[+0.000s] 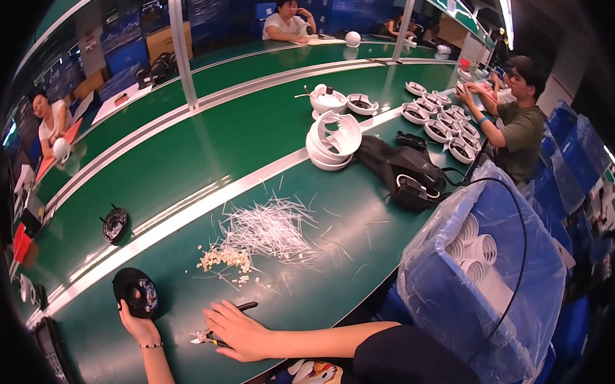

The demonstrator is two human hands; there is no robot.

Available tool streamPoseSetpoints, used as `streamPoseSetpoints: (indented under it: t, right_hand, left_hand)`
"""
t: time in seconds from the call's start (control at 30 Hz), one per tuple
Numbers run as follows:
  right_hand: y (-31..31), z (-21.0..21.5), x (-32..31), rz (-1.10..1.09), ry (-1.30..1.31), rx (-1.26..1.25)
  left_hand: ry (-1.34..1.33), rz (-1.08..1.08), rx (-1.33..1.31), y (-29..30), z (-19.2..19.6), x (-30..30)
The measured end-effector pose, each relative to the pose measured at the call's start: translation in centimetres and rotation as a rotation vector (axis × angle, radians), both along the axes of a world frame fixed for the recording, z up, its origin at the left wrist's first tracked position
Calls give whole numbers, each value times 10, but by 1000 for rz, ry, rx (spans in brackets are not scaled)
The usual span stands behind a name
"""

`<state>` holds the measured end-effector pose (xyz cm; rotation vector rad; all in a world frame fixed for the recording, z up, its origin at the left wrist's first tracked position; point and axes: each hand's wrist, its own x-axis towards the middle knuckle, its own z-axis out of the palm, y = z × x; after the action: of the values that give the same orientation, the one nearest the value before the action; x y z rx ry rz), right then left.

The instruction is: Assembling internal components into plastic light fixture housings on a factory assembly line.

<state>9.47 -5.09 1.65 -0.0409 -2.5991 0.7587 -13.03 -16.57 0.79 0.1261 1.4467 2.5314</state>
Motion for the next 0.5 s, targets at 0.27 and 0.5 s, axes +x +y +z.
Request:
streamPoseSetpoints:
  t: [0.27, 0.5]
  right_hand:
    - [221, 74, 13, -536, 499, 328]
    - [360, 40, 44, -1122, 103, 68]
  left_hand:
    - [12, -19, 15, -8, 2, -5]
    - [17, -34, 18, -2, 3, -4]
